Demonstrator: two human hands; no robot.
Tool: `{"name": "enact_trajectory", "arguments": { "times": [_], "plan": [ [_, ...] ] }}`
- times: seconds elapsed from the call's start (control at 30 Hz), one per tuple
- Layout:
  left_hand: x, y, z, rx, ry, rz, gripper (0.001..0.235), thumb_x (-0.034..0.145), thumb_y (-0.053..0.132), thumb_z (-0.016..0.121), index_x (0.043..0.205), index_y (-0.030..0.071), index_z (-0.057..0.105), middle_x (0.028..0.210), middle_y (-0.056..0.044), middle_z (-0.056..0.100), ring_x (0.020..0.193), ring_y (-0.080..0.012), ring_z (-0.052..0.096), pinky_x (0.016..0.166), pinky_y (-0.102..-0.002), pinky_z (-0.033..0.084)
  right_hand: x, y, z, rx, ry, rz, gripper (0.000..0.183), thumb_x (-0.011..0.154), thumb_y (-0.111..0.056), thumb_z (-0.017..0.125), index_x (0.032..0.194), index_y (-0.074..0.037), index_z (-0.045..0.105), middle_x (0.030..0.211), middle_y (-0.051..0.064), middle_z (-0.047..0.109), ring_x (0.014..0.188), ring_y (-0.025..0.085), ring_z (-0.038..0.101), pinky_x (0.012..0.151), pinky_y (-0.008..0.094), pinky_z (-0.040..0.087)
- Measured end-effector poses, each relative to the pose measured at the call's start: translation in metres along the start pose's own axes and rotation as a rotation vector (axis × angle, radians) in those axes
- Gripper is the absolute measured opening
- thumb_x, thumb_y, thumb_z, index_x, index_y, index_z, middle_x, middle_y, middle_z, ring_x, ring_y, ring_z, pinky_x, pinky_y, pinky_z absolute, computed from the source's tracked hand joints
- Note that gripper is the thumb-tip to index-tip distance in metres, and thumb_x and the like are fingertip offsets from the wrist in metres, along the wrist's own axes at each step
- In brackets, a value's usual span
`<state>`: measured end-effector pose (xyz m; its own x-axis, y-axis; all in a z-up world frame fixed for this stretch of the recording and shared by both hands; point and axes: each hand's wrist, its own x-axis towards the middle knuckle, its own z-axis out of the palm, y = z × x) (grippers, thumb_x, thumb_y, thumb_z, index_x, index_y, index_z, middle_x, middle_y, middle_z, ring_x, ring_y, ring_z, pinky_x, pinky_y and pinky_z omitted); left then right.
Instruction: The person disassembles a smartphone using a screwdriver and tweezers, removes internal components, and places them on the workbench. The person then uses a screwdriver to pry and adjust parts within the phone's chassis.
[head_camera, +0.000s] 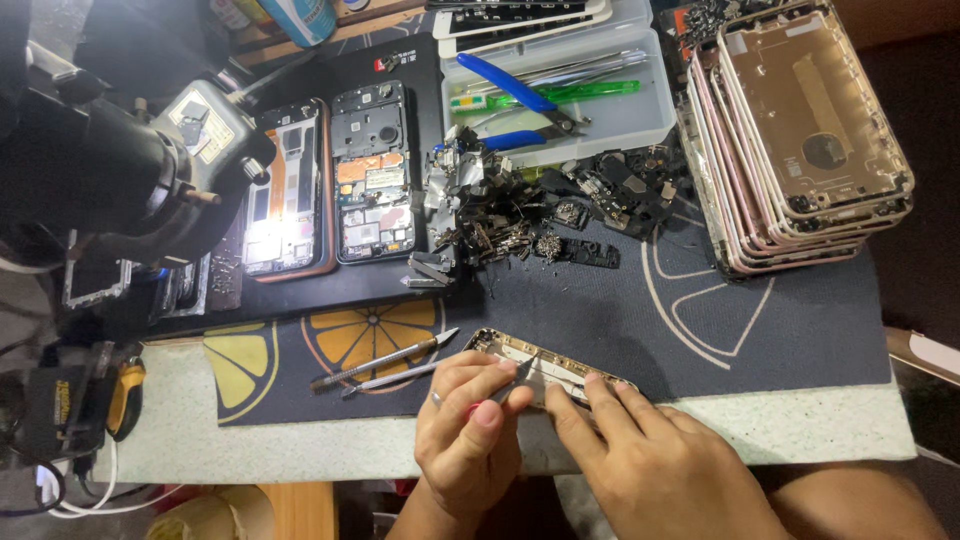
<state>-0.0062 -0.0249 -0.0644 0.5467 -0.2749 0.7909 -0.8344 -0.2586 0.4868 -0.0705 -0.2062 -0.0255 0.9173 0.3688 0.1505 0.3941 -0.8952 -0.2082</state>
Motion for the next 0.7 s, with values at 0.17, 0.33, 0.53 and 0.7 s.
{"name": "enact_trajectory", "arguments": {
  "times": [0.17,0.33,0.53,0.7],
  "plan": [
    [0.004,0.006,0.000,0.044,-0.013,0.022,0.055,0.089,-0.002,0.074,0.136,0.013,0.048,0.104,-0.017,0.070,0.089,-0.0302,0.072,0.086,-0.052,0.061,-0.002,0.002,0.002,-0.004,0.026,-0.021,0.051,0.081,-0.022,0.056,0.128,-0.004,0.065,0.118,0.028,0.070,0.104,0.037,0.073,0.072,0.039,0.062],
    [0.007,0.011,0.000,-0.028,-0.043,0.033,0.043,0.096,-0.006,0.058,0.133,0.010,0.046,0.108,-0.023,0.069,0.092,-0.0326,0.075,0.087,-0.054,0.062,-0.001,0.002,0.002,0.015,0.007,0.012,0.042,0.084,-0.024,0.056,0.120,-0.006,0.067,0.119,0.028,0.069,0.106,0.037,0.073,0.073,0.039,0.062],
    [0.001,0.007,0.000,0.107,0.046,-0.005,0.055,0.095,0.001,0.078,0.140,0.014,0.048,0.108,-0.015,0.073,0.090,-0.0230,0.074,0.086,-0.045,0.060,-0.003,0.001,0.003,0.020,0.030,0.003,0.050,0.083,-0.022,0.055,0.129,-0.006,0.067,0.116,0.028,0.070,0.103,0.037,0.073,0.075,0.042,0.062],
    [-0.001,0.010,0.003,0.041,0.045,0.025,0.053,0.096,-0.002,0.066,0.143,0.011,0.045,0.110,-0.020,0.069,0.094,-0.0327,0.074,0.089,-0.053,0.059,-0.007,0.003,0.009,0.010,0.026,-0.006,0.041,0.089,-0.024,0.054,0.124,-0.006,0.066,0.119,0.028,0.070,0.107,0.035,0.073,0.075,0.039,0.062]
  ]
}}
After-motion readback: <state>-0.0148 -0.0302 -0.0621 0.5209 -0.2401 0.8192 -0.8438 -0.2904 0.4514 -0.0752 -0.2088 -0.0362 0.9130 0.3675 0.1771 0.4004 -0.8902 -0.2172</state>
